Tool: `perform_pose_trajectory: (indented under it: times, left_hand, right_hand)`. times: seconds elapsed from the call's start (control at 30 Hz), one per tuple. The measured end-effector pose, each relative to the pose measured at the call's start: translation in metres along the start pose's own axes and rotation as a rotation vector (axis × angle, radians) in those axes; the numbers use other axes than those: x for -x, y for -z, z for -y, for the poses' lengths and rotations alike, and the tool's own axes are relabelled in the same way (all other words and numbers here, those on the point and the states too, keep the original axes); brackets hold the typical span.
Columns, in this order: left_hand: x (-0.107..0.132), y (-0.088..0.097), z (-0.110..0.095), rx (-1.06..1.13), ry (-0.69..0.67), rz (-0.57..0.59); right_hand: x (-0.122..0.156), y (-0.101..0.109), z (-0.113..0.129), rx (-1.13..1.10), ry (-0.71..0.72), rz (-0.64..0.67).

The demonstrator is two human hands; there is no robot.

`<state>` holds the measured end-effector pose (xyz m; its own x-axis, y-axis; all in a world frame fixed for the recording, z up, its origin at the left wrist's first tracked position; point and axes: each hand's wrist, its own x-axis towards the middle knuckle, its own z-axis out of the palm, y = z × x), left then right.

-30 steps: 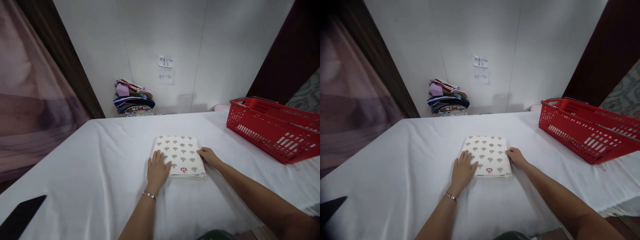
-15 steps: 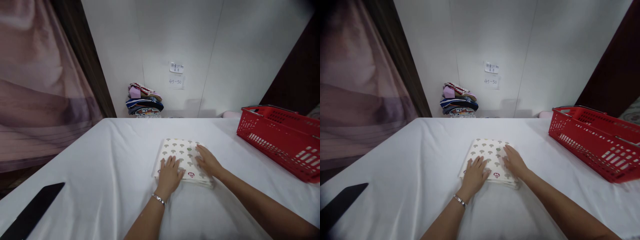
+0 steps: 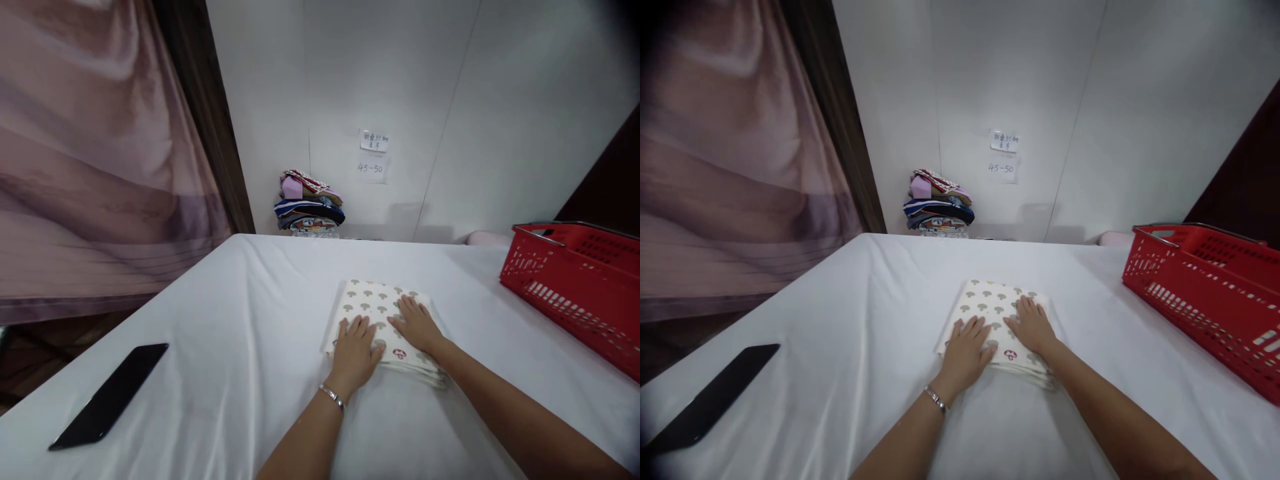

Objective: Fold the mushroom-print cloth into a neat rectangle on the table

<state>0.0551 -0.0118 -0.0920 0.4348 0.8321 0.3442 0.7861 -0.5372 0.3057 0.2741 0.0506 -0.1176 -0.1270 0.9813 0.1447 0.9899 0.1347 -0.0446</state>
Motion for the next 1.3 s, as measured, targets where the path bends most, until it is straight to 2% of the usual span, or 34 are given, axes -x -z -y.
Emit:
perform_pose_trajectory:
  times: [0.13, 0.27, 0.37, 0.47, 0.57, 0.67, 0.73, 0.83, 0.93, 1.03, 1.13, 1.23, 1.3]
  left_hand:
    - [-0.006, 0.007, 0.007, 0.085, 0.078, -0.015]
    - [-0.028, 0.015, 0.028, 0.121, 0.364, -0.047]
    - [-0.052, 0.018, 0.044, 0.213, 0.616, 0.077]
    - [-0.068, 0.02, 0.049, 0.271, 0.716, 0.17]
    - [-0.061, 0.023, 0.044, 0.279, 0.675, 0.139]
    - [-0.033, 0.024, 0.037, 0.255, 0.655, 0.108]
    - [-0.015, 0.024, 0.035, 0.206, 0.701, 0.142]
    - [-0.005, 0.025, 0.034, 0.128, 0.723, 0.18]
    - [-0.019, 0.025, 0.035, 0.021, 0.612, 0.073]
    - [-0.043, 0.02, 0.037, -0.054, 0.418, -0.01]
    - [-0.061, 0.007, 0.039, -0.069, 0.32, 0.051]
    - [-0.067, -0.006, 0.042, -0.048, 0.357, 0.134]
    - [-0.066, -0.011, 0.044, -0.038, 0.376, 0.148]
  right_hand:
    - [0.001, -0.002, 0.002, -0.002, -0.004, 0.001]
    - [0.0, -0.002, 0.003, -0.027, -0.008, 0.01]
    - [-0.001, 0.0, 0.005, -0.041, -0.021, 0.029]
    - [-0.001, 0.005, 0.007, -0.037, -0.02, 0.042]
    - [0.001, 0.008, 0.006, -0.043, 0.028, 0.05]
    - [0.008, 0.008, 0.002, -0.071, 0.175, 0.035]
    - [0.012, 0.006, 0.001, -0.086, 0.271, 0.014]
    - [0.013, 0.006, 0.004, -0.095, 0.296, 0.043]
    - [0.009, 0.013, 0.013, -0.115, 0.24, 0.12]
    - [-0.001, 0.021, 0.022, -0.133, 0.169, 0.088]
    - [-0.012, 0.02, 0.022, -0.115, 0.08, 0.024]
    - [-0.016, 0.009, 0.013, -0.087, 0.005, 0.03]
    - [-0.016, 0.001, 0.008, -0.072, -0.005, 0.015]
